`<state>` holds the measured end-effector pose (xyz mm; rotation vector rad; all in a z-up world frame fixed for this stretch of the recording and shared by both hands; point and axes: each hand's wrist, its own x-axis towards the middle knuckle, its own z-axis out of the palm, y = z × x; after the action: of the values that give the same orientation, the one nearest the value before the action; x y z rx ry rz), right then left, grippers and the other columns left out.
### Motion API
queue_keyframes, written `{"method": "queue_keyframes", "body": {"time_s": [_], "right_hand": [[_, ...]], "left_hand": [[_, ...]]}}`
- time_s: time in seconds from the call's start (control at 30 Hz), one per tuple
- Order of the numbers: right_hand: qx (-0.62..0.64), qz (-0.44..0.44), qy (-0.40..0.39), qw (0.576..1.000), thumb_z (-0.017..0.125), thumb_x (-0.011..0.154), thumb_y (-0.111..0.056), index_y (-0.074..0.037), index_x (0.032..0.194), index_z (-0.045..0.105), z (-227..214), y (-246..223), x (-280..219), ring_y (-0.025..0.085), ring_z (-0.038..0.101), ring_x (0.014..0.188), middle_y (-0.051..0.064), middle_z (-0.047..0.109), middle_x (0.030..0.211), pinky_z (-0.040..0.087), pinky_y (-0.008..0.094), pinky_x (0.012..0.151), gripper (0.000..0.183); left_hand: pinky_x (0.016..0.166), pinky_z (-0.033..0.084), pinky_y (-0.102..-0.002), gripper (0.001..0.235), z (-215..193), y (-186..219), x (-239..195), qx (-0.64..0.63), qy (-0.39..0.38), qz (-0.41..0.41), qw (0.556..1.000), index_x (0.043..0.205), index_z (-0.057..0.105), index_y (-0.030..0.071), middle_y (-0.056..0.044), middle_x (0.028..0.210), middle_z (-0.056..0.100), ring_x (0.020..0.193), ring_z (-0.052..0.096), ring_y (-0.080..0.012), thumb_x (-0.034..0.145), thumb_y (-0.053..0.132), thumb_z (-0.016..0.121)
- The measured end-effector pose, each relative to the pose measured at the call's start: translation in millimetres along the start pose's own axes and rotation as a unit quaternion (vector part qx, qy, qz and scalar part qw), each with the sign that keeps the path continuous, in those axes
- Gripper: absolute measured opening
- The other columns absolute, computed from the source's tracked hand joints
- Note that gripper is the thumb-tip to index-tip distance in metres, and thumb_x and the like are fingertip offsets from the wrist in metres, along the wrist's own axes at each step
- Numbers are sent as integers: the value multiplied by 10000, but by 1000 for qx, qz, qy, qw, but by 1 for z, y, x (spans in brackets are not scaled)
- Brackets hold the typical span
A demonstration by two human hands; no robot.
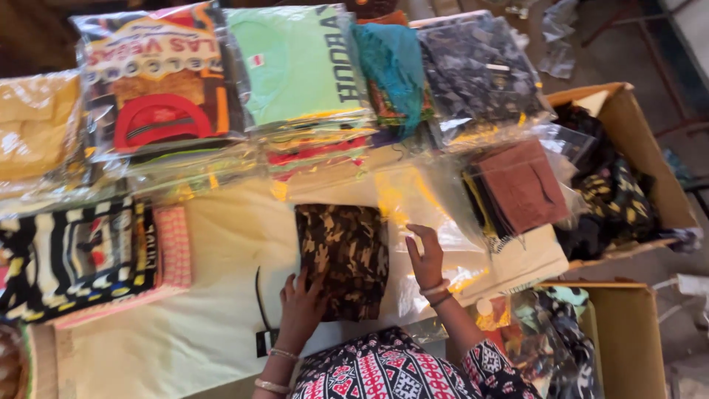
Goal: The person folds a camouflage-patterned garment and places it into a clear plastic bag on a table. They then pick up a striped garment, fold it, and place it into another plastic bag. The person is working at a table covered with various packaged clothing items and boxes.
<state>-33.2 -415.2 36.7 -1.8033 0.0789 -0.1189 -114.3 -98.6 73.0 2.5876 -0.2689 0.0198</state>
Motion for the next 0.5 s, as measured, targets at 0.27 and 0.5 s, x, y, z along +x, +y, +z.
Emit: {"method": "queue_keyframes", "body": {"time_s": [0.27, 0.5], "right_hand": [[-445, -170, -47, 878, 775, 732, -505, -51, 1432, 512, -10, 20, -57, 507, 248, 1435, 274, 369, 1491, 188, 704, 1107, 876], [-394, -137, -45, 908, 661, 922, -238, -229, 1428, 634, -8, 31, -34, 325, 428, 1467, 34, 580, 1486, 284, 512, 1219, 506]], "left_hand": [[1097, 350, -589, 592, 21, -10, 3, 44, -13, 31, 998, 1354, 570, 86, -202, 1460, 450, 1360, 378, -457, 814, 276, 721], [1140, 409, -460, 417, 42, 14, 34, -149, -72, 43, 985, 1302, 660, 109, -111, 1407, 565, 1364, 453, -350, 908, 238, 703]]}}
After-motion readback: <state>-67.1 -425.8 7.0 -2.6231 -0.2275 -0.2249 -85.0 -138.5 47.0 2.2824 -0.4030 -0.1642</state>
